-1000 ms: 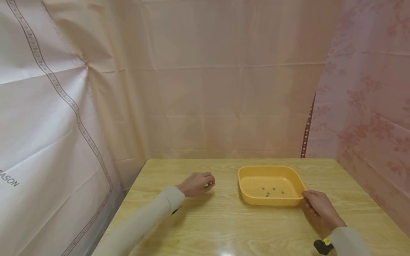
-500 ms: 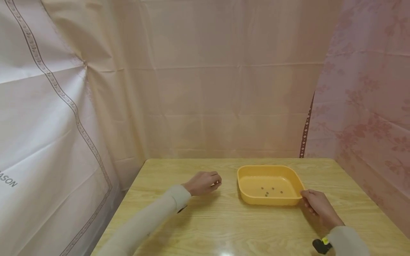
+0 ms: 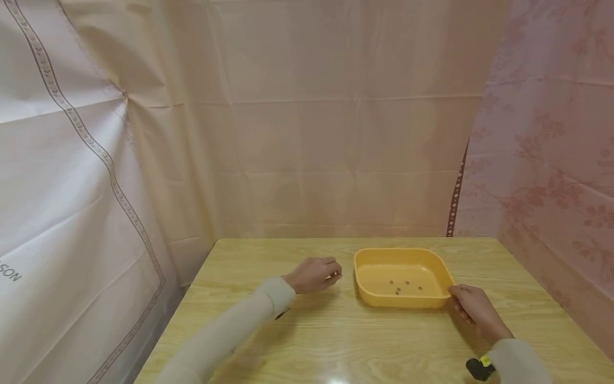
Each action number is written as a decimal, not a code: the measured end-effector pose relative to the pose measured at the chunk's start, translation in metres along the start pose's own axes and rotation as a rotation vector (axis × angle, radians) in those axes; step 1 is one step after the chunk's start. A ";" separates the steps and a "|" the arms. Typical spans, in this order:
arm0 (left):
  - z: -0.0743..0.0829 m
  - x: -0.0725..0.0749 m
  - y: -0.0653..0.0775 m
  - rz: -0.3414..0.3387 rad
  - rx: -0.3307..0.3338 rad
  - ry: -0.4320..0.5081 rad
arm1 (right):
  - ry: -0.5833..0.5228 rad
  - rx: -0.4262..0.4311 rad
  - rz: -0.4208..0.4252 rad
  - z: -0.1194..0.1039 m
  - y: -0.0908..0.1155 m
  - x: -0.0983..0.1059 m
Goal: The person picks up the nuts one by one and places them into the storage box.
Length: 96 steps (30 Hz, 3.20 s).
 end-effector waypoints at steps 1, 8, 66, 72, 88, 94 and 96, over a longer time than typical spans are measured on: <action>0.001 0.000 -0.001 0.003 -0.003 -0.001 | -0.001 0.001 0.001 0.000 0.000 0.000; 0.008 -0.002 -0.012 0.003 -0.017 -0.017 | 0.007 0.006 0.007 -0.001 0.001 0.000; 0.029 -0.006 -0.029 0.043 -0.073 0.018 | 0.007 0.019 0.022 -0.002 0.003 0.000; 0.017 -0.009 -0.013 0.037 -0.034 0.017 | 0.022 0.025 0.020 -0.003 0.003 0.000; -0.024 -0.004 0.062 -0.055 0.092 0.017 | 0.005 0.016 0.006 0.000 0.000 0.001; -0.037 0.002 0.095 -0.051 0.128 0.016 | -0.001 0.030 0.005 -0.001 0.000 0.001; -0.041 0.002 0.106 -0.054 0.140 0.015 | -0.001 0.033 0.001 -0.001 0.000 0.001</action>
Point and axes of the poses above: each hand's wrist, its own y-axis away from the middle knuckle, its own x-axis out of the back of the hand, z = x × y, the point moved 10 cm from there along -y, towards the middle knuckle, and after that the axes turned 10 degrees about -x, right-handed, at the moved point
